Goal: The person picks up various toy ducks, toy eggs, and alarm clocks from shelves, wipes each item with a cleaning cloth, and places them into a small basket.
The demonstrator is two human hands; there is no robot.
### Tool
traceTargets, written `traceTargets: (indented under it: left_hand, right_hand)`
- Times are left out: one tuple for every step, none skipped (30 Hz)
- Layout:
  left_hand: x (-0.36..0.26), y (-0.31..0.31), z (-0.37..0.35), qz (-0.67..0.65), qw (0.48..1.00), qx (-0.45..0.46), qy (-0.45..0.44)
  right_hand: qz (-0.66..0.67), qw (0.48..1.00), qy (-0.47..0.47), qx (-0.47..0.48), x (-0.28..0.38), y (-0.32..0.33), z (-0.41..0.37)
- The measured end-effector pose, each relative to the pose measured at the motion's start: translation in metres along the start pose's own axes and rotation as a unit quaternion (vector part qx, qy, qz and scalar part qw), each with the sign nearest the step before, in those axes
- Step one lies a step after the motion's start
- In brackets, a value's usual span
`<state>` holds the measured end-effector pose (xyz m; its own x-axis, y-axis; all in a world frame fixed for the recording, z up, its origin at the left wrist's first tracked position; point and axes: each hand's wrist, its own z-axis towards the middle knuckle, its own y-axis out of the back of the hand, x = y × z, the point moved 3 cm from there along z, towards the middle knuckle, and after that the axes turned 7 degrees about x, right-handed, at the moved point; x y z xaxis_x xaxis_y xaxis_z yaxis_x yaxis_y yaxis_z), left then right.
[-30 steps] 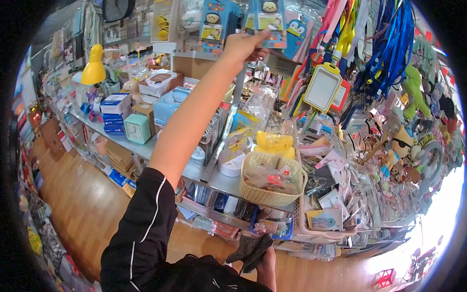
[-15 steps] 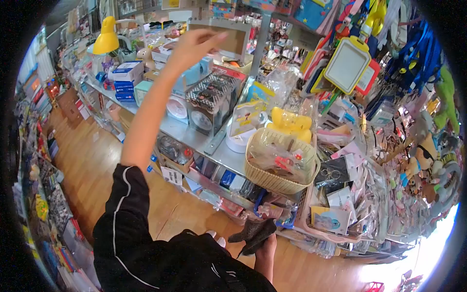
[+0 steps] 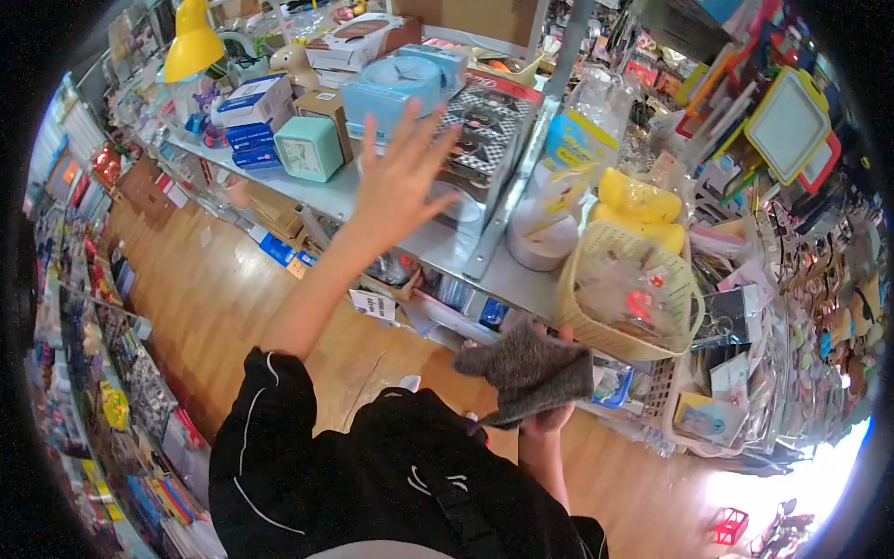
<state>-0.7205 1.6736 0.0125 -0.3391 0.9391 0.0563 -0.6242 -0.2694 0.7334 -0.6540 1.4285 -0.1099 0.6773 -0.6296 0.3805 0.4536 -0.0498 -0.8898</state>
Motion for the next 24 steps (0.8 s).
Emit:
traceTargets:
  left_hand:
    - [0.000, -0.006, 0.001, -0.005, 1.000, -0.001, 0.000]
    - [0.000, -0.015, 0.001, -0.010, 0.999, 0.034, -0.031]
    - [0.000, -0.021, 0.001, -0.014, 0.995, 0.069, -0.064]
    - [0.002, -0.021, -0.002, -0.020, 0.995, 0.069, -0.069]
    - [0.002, -0.019, -0.005, -0.039, 0.994, 0.063, -0.078]
    - [0.003, -0.017, -0.008, -0.058, 0.993, 0.059, -0.087]
    - [0.005, -0.016, -0.009, -0.090, 0.990, 0.053, -0.095]
    - [0.009, -0.018, -0.009, -0.099, 0.988, 0.055, -0.104]
    - [0.011, -0.020, -0.009, -0.108, 0.986, 0.047, -0.116]
    - [0.011, -0.022, -0.008, -0.117, 0.984, 0.038, -0.125]
    - [0.012, -0.027, -0.007, -0.117, 0.984, 0.038, -0.127]
    - [0.012, -0.031, -0.009, -0.121, 0.983, 0.035, -0.130]
    - [0.012, -0.034, -0.008, -0.129, 0.982, 0.034, -0.132]
    - [0.013, -0.036, -0.005, -0.134, 0.981, 0.032, -0.134]
    - [0.014, -0.036, -0.005, -0.148, 0.979, 0.027, -0.137]
    - [0.014, -0.036, -0.005, -0.146, 0.979, 0.024, -0.140]
    - [0.014, -0.038, -0.006, -0.153, 0.978, 0.015, -0.138]
    - [0.013, -0.039, -0.008, -0.163, 0.977, 0.009, -0.136]
    - [0.012, -0.040, -0.010, -0.166, 0.977, 0.013, -0.136]
    - [0.012, -0.040, -0.010, -0.170, 0.977, 0.004, -0.132]
    - [0.012, -0.039, -0.009, -0.174, 0.976, -0.006, -0.128]
    - [0.012, -0.040, -0.010, -0.175, 0.976, -0.005, -0.130]
    - [0.011, -0.039, -0.012, -0.173, 0.976, -0.013, -0.128]
    - [0.011, -0.039, -0.013, -0.170, 0.977, -0.022, -0.126]
  right_hand:
    - [-0.006, 0.999, 0.008, 0.031, -0.010, -0.005, 0.011]
    - [-0.013, 0.998, 0.018, 0.062, -0.019, -0.011, 0.021]
    - [-0.001, 0.996, 0.024, 0.084, -0.028, -0.022, 0.029]
    - [-0.005, 0.996, 0.030, 0.081, -0.034, -0.025, 0.034]
    - [-0.036, 0.997, 0.042, 0.048, -0.040, -0.025, 0.036]
    - [-0.067, 0.996, 0.055, 0.014, -0.045, -0.025, 0.035]
    - [-0.061, 0.996, 0.061, 0.039, -0.050, -0.026, 0.035]
    - [-0.064, 0.995, 0.070, 0.031, -0.052, -0.026, 0.034]
    - [-0.074, 0.995, 0.069, 0.004, -0.052, -0.024, 0.032]
    - [-0.085, 0.994, 0.067, -0.023, -0.052, -0.023, 0.027]
    - [-0.090, 0.993, 0.072, -0.027, -0.050, -0.023, 0.023]
    - [-0.089, 0.992, 0.084, -0.024, -0.049, -0.024, 0.021]
    - [-0.087, 0.991, 0.096, -0.017, -0.049, -0.025, 0.021]
    - [-0.087, 0.991, 0.101, -0.012, -0.051, -0.025, 0.023]
    - [-0.084, 0.990, 0.113, -0.007, -0.052, -0.025, 0.025]
    - [-0.081, 0.989, 0.123, -0.005, -0.053, -0.025, 0.026]
    - [-0.080, 0.989, 0.124, -0.005, -0.054, -0.025, 0.028]
    - [-0.086, 0.988, 0.124, -0.022, -0.056, -0.025, 0.028]
    - [-0.091, 0.987, 0.123, -0.039, -0.059, -0.025, 0.026]
    - [-0.091, 0.987, 0.124, -0.044, -0.061, -0.025, 0.024]
    - [-0.075, 0.990, 0.115, -0.038, -0.063, -0.025, 0.024]
    - [-0.060, 0.992, 0.106, -0.031, -0.065, -0.025, 0.024]
    - [-0.059, 0.992, 0.108, -0.032, -0.066, -0.026, 0.024]
    - [-0.051, 0.992, 0.107, -0.037, -0.066, -0.027, 0.025]
